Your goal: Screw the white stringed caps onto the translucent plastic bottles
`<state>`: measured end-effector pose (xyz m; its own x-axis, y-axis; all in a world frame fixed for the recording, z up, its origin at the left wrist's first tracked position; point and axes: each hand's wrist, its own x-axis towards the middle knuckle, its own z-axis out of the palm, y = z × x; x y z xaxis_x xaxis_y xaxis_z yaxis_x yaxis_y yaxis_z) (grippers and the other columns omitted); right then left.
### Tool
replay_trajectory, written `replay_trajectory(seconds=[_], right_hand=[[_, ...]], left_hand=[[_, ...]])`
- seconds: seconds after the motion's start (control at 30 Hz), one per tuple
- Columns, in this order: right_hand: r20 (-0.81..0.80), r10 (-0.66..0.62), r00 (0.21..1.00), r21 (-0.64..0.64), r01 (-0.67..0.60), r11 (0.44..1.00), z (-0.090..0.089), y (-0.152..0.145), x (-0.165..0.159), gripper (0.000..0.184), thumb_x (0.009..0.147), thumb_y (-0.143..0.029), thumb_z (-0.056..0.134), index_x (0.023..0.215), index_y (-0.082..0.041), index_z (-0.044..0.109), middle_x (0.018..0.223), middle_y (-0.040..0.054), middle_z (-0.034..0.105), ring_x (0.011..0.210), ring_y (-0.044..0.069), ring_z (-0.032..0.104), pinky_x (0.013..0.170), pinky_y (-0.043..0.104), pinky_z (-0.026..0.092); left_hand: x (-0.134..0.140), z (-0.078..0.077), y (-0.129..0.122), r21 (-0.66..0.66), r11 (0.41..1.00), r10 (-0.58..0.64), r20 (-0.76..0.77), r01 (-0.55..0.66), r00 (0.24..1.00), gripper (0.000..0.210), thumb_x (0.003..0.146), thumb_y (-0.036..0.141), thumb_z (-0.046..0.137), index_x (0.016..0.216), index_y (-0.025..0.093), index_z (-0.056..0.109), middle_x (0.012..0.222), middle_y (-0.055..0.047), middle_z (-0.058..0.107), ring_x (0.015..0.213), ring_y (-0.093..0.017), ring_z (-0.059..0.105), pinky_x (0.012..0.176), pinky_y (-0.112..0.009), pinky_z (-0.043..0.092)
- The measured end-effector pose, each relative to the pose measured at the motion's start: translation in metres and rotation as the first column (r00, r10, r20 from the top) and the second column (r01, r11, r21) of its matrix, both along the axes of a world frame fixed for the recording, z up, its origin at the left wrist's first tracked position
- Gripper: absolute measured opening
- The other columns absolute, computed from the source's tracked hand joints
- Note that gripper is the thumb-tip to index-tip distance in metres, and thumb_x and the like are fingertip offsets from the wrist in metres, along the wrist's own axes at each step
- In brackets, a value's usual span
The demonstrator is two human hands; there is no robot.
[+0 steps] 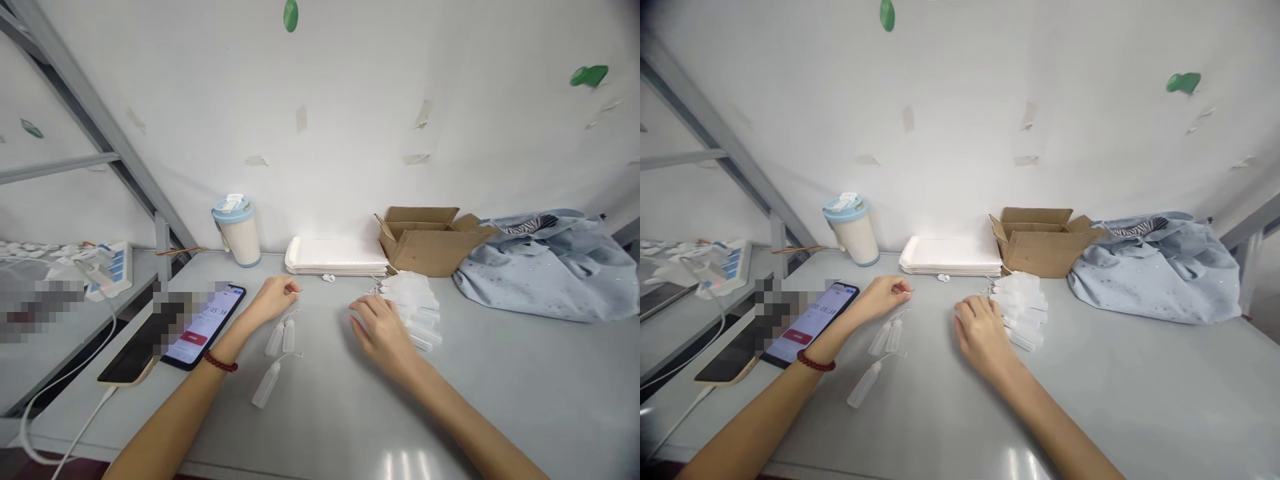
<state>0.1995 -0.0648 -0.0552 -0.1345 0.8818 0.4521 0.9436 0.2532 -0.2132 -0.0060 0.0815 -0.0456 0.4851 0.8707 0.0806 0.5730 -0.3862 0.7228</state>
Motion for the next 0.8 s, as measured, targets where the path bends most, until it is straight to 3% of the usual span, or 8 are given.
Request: replay_trajectory(seconds=[0.13,0.23,0.3,0.43,0.6,0.8], right_hand=[[-0.199,0.155,0.968,-0.256,-0.204,0.945,0.012,0.007,-0.035,0.021,0.091,-0.017,0.043,0.109,-0.017,0.053,0.090,0.0072,0.064,0.071,0.017,0.058,0.073,0.031,0.039],[-0.187,0.345,0.920,-0.376,-0.391,0.840,0.021,0.017,-0.056,0.028,0.093,-0.022,0.042,0.120,-0.020,0.048,0.091,0.0063,0.063,0.063,0.015,0.055,0.067,0.028,0.039],[-0.161,0.403,0.901,-0.397,-0.433,0.809,0.022,0.025,-0.064,0.026,0.093,-0.021,0.040,0.117,-0.020,0.051,0.087,0.0055,0.061,0.061,0.014,0.053,0.064,0.028,0.037],[-0.165,0.428,0.889,-0.396,-0.457,0.796,0.014,0.033,-0.068,0.022,0.093,-0.020,0.040,0.105,-0.020,0.059,0.076,0.0023,0.057,0.058,0.013,0.050,0.059,0.025,0.036],[-0.201,0.404,0.892,-0.373,-0.451,0.811,0.001,0.030,-0.059,0.021,0.094,-0.022,0.041,0.104,-0.020,0.059,0.080,0.0028,0.057,0.067,0.013,0.054,0.063,0.023,0.038],[-0.178,0.353,0.919,-0.348,-0.394,0.851,0.001,0.022,-0.049,0.021,0.094,-0.022,0.039,0.104,-0.020,0.058,0.083,0.0037,0.056,0.065,0.013,0.053,0.062,0.023,0.038]], left_hand=[[-0.002,0.001,-0.008,-0.153,0.988,0.044,0.155,-0.020,0.987,0.019,0.059,0.026,0.068,0.073,0.015,0.062,0.068,-0.002,0.065,0.071,-0.019,0.061,0.068,-0.029,0.049],[-0.001,0.002,-0.015,-0.258,0.966,0.077,0.256,-0.009,0.964,0.024,0.061,0.028,0.070,0.079,0.013,0.062,0.074,-0.004,0.067,0.075,-0.018,0.063,0.073,-0.031,0.049],[-0.001,0.004,-0.018,-0.304,0.953,0.113,0.304,-0.016,0.946,0.024,0.063,0.028,0.070,0.079,0.013,0.061,0.077,-0.005,0.068,0.076,-0.018,0.064,0.077,-0.033,0.049],[-0.002,0.006,-0.020,-0.375,0.927,0.164,0.367,-0.016,0.916,0.024,0.063,0.027,0.072,0.076,0.013,0.059,0.075,-0.005,0.068,0.076,-0.019,0.065,0.078,-0.035,0.050],[-0.002,0.005,-0.022,-0.445,0.896,0.186,0.380,0.003,0.906,0.026,0.064,0.027,0.073,0.078,0.012,0.058,0.077,-0.005,0.065,0.072,-0.019,0.067,0.068,-0.034,0.053],[0.002,0.006,-0.030,-0.450,0.890,0.124,0.387,0.070,0.914,0.021,0.063,0.023,0.072,0.076,0.012,0.059,0.071,-0.002,0.063,0.072,-0.018,0.065,0.064,-0.030,0.051]])
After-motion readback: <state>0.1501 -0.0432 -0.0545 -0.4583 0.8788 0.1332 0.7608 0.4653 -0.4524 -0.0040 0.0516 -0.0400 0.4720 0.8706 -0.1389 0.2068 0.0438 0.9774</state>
